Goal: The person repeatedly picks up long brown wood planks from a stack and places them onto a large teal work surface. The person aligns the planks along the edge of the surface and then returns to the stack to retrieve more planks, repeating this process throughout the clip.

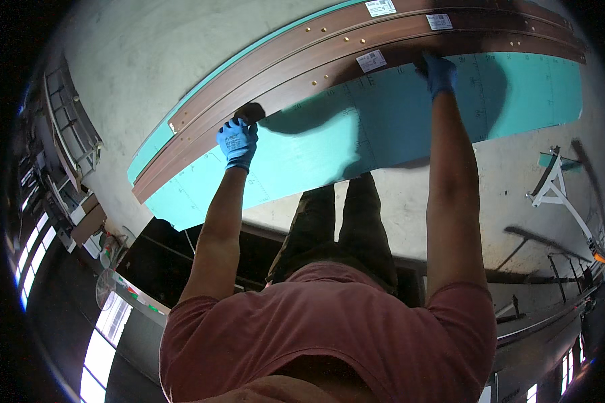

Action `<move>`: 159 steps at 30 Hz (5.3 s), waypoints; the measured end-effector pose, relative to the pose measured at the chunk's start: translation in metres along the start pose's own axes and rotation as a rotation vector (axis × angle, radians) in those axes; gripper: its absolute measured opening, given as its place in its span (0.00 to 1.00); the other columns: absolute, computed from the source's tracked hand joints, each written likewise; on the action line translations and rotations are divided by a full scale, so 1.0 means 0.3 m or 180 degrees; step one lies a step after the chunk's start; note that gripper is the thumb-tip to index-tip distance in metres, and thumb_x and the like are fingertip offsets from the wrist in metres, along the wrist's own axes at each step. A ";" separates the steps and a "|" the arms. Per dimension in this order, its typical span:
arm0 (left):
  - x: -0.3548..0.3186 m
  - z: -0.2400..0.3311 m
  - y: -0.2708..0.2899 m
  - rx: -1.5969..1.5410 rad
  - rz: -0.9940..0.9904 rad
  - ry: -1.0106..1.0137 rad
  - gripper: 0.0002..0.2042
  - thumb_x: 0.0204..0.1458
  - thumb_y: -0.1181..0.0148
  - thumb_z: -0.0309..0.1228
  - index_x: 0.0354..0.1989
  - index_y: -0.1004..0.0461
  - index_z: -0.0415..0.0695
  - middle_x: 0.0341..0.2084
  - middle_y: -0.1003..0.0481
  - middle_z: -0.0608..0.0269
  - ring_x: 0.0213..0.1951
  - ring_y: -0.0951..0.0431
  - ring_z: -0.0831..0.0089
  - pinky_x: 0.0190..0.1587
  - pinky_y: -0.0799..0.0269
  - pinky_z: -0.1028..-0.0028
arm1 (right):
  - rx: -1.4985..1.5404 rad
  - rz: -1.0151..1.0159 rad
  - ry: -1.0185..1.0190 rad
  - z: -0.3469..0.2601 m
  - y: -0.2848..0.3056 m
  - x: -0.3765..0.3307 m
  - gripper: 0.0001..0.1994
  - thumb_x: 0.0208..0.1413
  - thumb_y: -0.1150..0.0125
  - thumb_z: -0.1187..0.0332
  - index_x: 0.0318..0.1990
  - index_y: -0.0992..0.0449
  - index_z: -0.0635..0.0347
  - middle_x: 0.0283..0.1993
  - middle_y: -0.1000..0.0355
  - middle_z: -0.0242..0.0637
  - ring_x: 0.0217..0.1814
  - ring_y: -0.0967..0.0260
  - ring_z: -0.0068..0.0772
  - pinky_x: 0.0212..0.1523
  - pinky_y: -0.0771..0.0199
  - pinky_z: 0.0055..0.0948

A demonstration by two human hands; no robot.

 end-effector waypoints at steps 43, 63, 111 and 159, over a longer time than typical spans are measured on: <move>-0.441 0.735 0.022 -0.1266 -0.1533 -0.3016 0.21 0.54 0.32 0.42 0.22 0.29 0.36 0.20 0.26 0.52 0.24 0.37 0.58 0.33 0.33 0.55 | -0.0419 0.1412 -0.1075 1.602 0.919 -2.141 0.28 0.57 0.35 0.49 0.57 0.17 0.62 0.59 0.20 0.53 0.64 0.23 0.53 0.64 0.25 0.45; -1.962 1.215 -0.172 -0.0853 -0.3491 -0.3503 0.16 0.60 0.30 0.41 0.45 0.17 0.39 0.29 0.20 0.66 0.28 0.23 0.79 0.29 0.29 0.75 | -0.1899 0.6018 -0.1062 2.141 1.808 -3.903 0.27 0.57 0.30 0.62 0.63 0.27 0.60 0.70 0.30 0.53 0.69 0.32 0.58 0.70 0.33 0.51; -2.053 1.399 -0.187 0.0503 -0.2913 -0.3999 0.22 0.53 0.27 0.48 0.38 0.18 0.37 0.28 0.18 0.60 0.29 0.19 0.71 0.35 0.22 0.68 | -0.0136 0.5224 -0.2721 2.789 1.032 -4.403 0.42 0.52 0.29 0.56 0.73 0.35 0.64 0.73 0.33 0.55 0.76 0.36 0.55 0.74 0.35 0.47; -4.211 0.875 0.417 -0.1015 0.1066 -1.1284 0.39 0.44 0.29 0.44 0.68 0.30 0.45 0.38 0.24 0.62 0.43 0.22 0.61 0.59 0.31 0.54 | -0.3132 0.5402 -0.2887 2.123 0.754 -4.673 0.30 0.48 0.29 0.70 0.62 0.26 0.57 0.53 0.25 0.42 0.56 0.24 0.50 0.60 0.21 0.48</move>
Point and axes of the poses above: each hand's wrist, its own x-axis towards the middle knuckle, its own y-axis out of the back of the hand, z = x × y, the point moved 8 cm from there along x, towards the middle knuckle
